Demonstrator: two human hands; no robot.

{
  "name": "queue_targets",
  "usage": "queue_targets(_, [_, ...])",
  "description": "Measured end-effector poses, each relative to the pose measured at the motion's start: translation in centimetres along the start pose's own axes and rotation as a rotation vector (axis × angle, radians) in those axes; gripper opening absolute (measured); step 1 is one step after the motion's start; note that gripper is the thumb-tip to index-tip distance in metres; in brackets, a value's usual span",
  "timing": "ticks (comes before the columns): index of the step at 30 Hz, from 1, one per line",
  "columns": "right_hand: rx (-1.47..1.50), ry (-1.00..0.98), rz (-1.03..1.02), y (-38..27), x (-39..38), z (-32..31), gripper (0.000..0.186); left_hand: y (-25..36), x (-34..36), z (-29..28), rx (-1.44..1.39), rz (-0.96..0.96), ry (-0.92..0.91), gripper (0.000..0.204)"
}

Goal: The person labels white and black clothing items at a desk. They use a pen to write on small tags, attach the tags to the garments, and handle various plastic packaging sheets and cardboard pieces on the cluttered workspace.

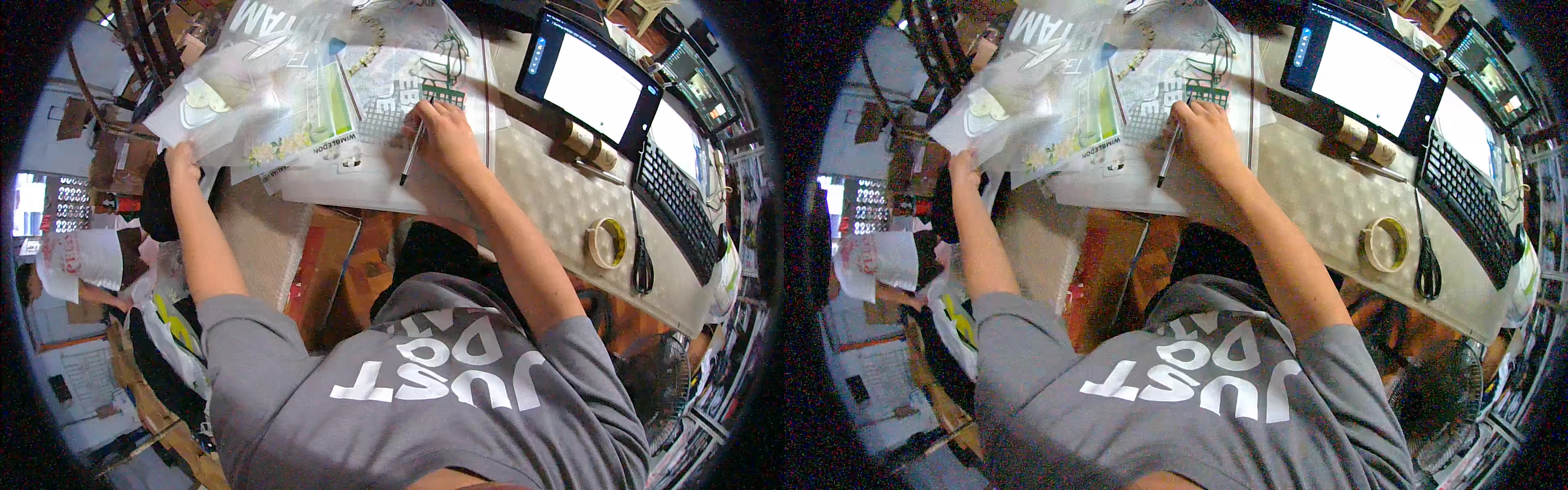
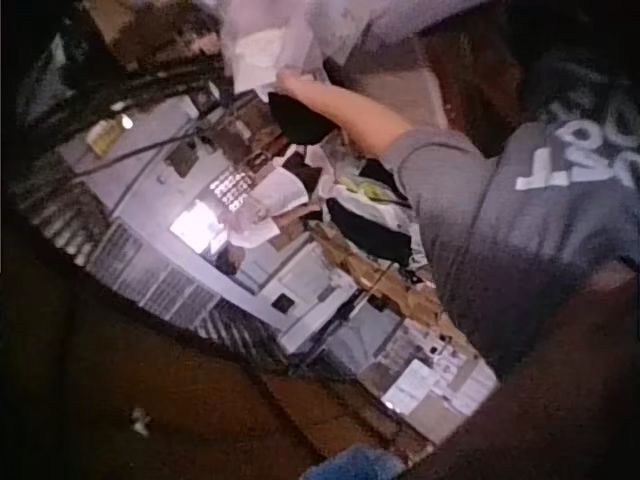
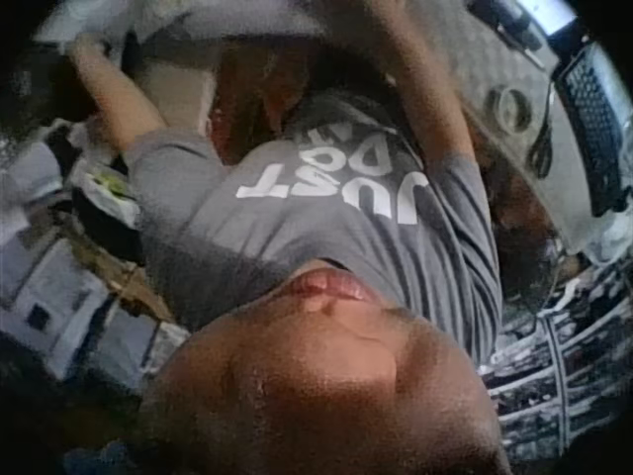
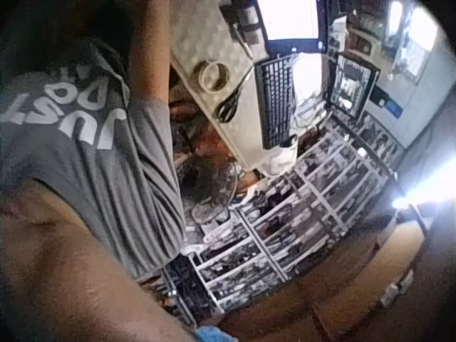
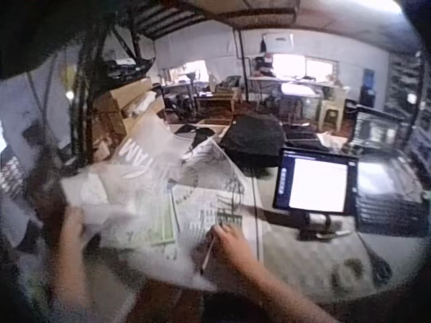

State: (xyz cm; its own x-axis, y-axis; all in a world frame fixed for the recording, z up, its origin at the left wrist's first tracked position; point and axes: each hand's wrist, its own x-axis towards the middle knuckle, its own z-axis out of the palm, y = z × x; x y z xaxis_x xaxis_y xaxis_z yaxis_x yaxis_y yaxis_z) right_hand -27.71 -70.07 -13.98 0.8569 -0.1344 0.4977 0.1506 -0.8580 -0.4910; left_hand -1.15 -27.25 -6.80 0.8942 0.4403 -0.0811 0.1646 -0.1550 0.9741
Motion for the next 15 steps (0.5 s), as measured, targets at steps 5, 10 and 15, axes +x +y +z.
queue_targets(5, [0.001,0.003,-0.003,-0.4,-0.2,-0.4,0.019,3.2,-1.1,-0.7,-0.112,0.211,-0.165,0.036])
queue_targets(10, [-0.009,-0.072,0.064,-0.4,0.0,-1.1,0.026,17.0,-9.7,4.8,0.294,0.889,-0.101,0.044])
queue_targets(15, [-0.115,0.011,0.029,-1.5,0.0,-0.3,0.045,19.1,-13.7,7.1,0.780,1.412,-0.127,0.052])
